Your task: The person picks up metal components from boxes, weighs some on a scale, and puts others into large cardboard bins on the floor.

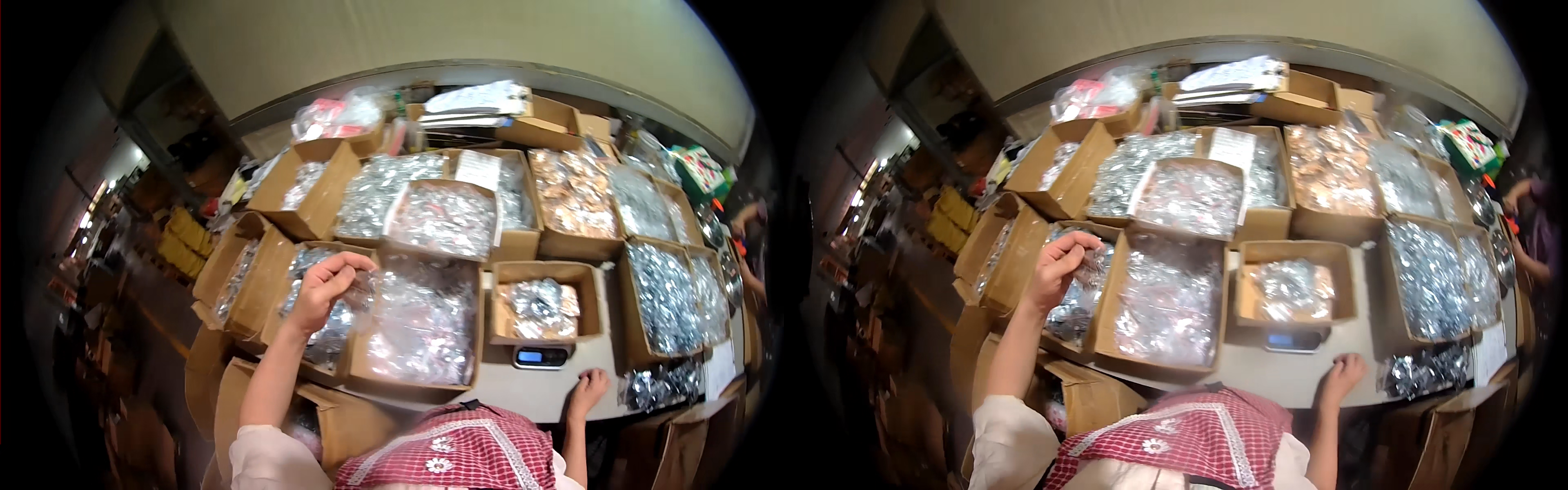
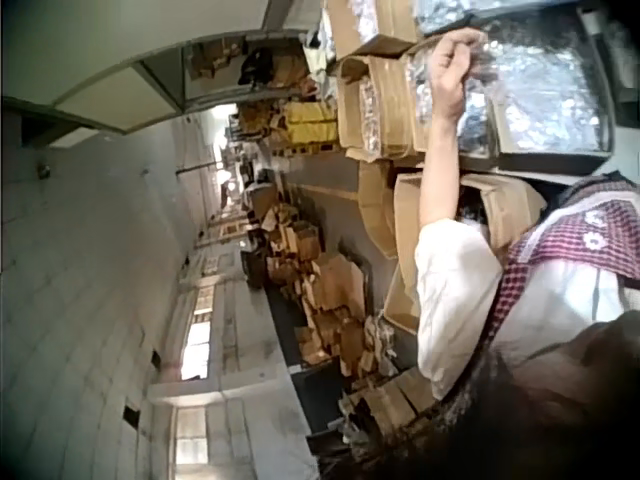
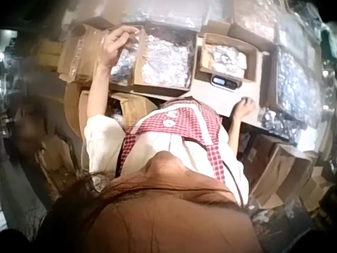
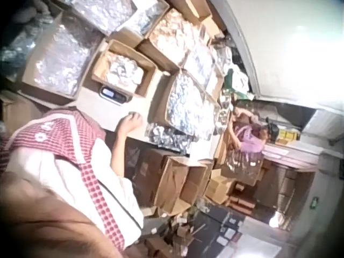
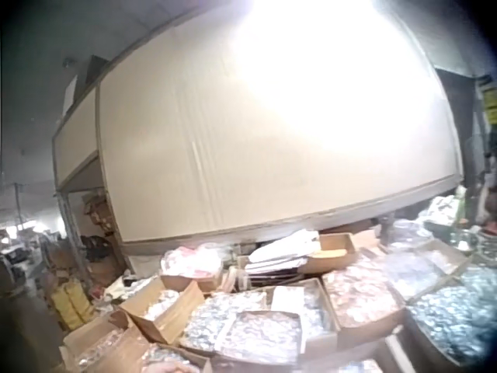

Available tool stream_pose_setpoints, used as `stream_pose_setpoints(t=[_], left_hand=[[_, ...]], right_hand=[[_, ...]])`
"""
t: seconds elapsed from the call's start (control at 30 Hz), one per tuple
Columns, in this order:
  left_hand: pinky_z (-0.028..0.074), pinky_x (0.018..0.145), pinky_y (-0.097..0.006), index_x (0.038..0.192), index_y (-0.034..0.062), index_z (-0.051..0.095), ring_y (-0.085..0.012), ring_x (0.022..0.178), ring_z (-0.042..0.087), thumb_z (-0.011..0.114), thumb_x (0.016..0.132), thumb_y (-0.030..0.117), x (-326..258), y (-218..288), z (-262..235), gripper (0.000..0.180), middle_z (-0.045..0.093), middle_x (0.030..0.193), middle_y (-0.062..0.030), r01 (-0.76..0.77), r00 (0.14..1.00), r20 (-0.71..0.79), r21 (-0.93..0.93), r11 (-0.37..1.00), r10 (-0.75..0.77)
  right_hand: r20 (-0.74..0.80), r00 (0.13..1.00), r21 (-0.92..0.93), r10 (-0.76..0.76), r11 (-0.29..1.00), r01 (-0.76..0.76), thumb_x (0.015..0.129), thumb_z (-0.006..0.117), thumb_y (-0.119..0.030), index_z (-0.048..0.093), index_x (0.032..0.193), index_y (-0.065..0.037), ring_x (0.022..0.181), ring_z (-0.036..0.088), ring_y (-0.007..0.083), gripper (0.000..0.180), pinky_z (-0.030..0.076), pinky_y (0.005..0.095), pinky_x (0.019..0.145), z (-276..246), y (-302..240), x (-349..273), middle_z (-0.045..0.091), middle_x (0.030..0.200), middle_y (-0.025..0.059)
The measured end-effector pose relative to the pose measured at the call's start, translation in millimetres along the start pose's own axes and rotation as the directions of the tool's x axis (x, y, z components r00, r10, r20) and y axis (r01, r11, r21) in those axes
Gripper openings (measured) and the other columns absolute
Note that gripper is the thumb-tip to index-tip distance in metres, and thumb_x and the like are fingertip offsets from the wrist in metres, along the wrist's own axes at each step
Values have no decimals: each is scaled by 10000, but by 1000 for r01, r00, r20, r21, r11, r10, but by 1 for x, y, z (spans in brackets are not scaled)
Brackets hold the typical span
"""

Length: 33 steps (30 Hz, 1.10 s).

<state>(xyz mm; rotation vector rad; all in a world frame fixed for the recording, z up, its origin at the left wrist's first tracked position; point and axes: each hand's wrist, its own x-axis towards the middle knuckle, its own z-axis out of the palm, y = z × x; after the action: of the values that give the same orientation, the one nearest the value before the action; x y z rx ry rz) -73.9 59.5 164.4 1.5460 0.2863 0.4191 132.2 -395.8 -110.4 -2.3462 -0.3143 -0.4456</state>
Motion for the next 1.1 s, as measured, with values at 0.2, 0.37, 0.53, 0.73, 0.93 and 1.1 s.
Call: stream_pose_setpoints(t=[0.2,0.37,0.53,0.73,0.93,1.1], left_hand=[[470,698,-182,1133,-14,623,-83,799,614,506,975,171,19,0,108,270,650,1041,-52,63,961,273,-63,996,-44],[496,839,-266,1130,-12,613,-111,957,603,514,968,158,34,-20,181,255,641,1074,-60,133,957,288,-288,948,-47],[487,911,-297,1215,8,596,-160,1001,609,566,946,149,45,-50,199,306,633,1152,-75,277,961,5,3,961,-277],[451,871,-276,1135,26,669,-126,989,565,600,898,130,-84,-62,149,267,659,1067,-28,222,974,-58,426,877,-218],[466,801,-244,1082,37,680,-93,893,606,581,889,90,-266,-26,78,224,678,1026,-11,495,773,-529,155,855,-352],[501,871,-277,1097,1,651,-136,975,638,559,935,118,-397,16,57,220,681,1029,-68,472,625,-728,68,879,-280]], right_hand=[[-43,999,9,-30,999,31,736,508,-36,576,740,-72,953,487,325,77,362,450,867,-6,12,1,546,911,125],[-13,1000,-22,1,1000,-2,744,569,-76,614,712,-128,992,505,273,76,353,428,849,-15,15,1,578,905,43],[-82,988,150,-132,978,143,733,530,-55,596,698,-101,893,522,293,88,385,431,790,-27,10,1,594,856,67],[30,994,238,-106,967,96,715,558,-44,613,715,-124,986,511,269,97,344,402,894,-22,31,0,615,906,29],[25,943,305,-332,901,309,696,492,-82,587,680,-90,818,527,309,97,385,437,774,-24,26,6,597,786,96],[172,892,481,-419,825,295,718,490,-80,597,695,-42,856,545,290,116,415,393,839,-36,37,-6,623,823,128]])
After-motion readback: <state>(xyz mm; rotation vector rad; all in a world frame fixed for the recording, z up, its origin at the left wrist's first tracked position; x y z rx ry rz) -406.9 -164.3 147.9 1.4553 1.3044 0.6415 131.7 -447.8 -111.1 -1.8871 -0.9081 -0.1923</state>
